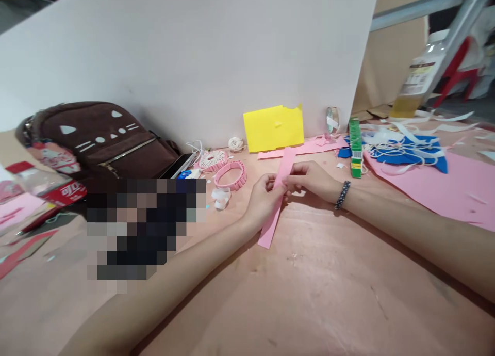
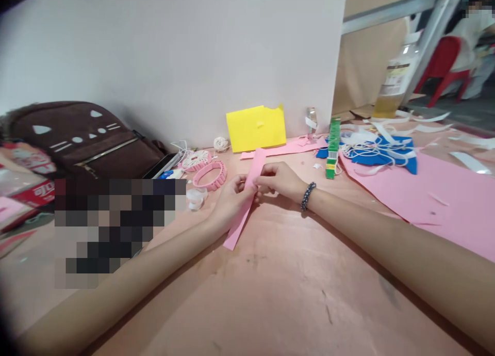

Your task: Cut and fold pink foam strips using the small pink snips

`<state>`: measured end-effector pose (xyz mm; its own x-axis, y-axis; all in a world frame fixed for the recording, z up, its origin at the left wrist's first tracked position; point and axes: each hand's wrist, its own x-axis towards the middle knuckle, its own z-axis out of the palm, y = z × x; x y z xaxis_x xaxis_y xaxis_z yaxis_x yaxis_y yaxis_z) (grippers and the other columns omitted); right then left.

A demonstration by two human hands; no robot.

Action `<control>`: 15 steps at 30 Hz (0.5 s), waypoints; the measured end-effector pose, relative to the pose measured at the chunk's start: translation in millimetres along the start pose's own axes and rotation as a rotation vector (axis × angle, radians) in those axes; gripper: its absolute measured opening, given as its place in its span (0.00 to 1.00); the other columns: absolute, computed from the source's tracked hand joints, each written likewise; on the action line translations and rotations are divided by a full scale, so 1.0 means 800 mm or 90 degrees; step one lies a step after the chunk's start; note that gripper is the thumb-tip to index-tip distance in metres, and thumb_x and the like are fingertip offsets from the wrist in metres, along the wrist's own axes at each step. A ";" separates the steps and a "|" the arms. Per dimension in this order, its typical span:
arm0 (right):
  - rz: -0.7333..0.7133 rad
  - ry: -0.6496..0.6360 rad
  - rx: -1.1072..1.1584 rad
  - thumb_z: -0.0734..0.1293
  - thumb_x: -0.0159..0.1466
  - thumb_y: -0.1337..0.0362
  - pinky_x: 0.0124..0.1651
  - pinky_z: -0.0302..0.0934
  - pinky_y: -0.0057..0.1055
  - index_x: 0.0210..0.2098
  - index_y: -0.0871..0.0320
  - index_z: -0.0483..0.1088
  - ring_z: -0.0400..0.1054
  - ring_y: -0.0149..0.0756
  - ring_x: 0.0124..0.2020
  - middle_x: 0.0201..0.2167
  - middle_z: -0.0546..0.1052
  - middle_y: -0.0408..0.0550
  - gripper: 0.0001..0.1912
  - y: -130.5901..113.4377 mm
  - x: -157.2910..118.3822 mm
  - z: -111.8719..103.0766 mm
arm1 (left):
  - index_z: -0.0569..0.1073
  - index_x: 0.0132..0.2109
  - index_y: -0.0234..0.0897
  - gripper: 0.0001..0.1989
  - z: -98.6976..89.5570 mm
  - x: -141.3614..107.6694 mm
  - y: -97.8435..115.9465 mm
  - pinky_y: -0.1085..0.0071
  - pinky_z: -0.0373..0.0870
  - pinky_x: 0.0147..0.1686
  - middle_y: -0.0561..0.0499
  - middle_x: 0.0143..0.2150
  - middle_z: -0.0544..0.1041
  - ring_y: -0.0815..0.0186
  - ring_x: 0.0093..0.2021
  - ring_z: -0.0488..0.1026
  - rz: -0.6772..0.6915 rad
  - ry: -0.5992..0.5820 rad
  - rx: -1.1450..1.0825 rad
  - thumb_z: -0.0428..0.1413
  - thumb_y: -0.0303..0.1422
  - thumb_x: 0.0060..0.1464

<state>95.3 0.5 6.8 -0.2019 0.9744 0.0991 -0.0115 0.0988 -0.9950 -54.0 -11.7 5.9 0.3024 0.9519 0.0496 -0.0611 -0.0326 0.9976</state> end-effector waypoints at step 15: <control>0.018 0.108 0.051 0.74 0.50 0.61 0.22 0.56 0.27 0.23 0.59 0.71 0.62 0.27 0.19 0.19 0.69 0.42 0.10 -0.002 -0.003 0.002 | 0.66 0.43 0.33 0.13 0.000 -0.005 -0.003 0.75 0.69 0.27 0.51 0.28 0.75 0.72 0.24 0.72 -0.052 0.086 -0.049 0.59 0.24 0.49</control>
<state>94.0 -2.7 7.9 -0.0350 0.9974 0.0637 -0.0870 0.0605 -0.9944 -54.7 -15.4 3.6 0.1783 0.9830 -0.0433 -0.1151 0.0646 0.9912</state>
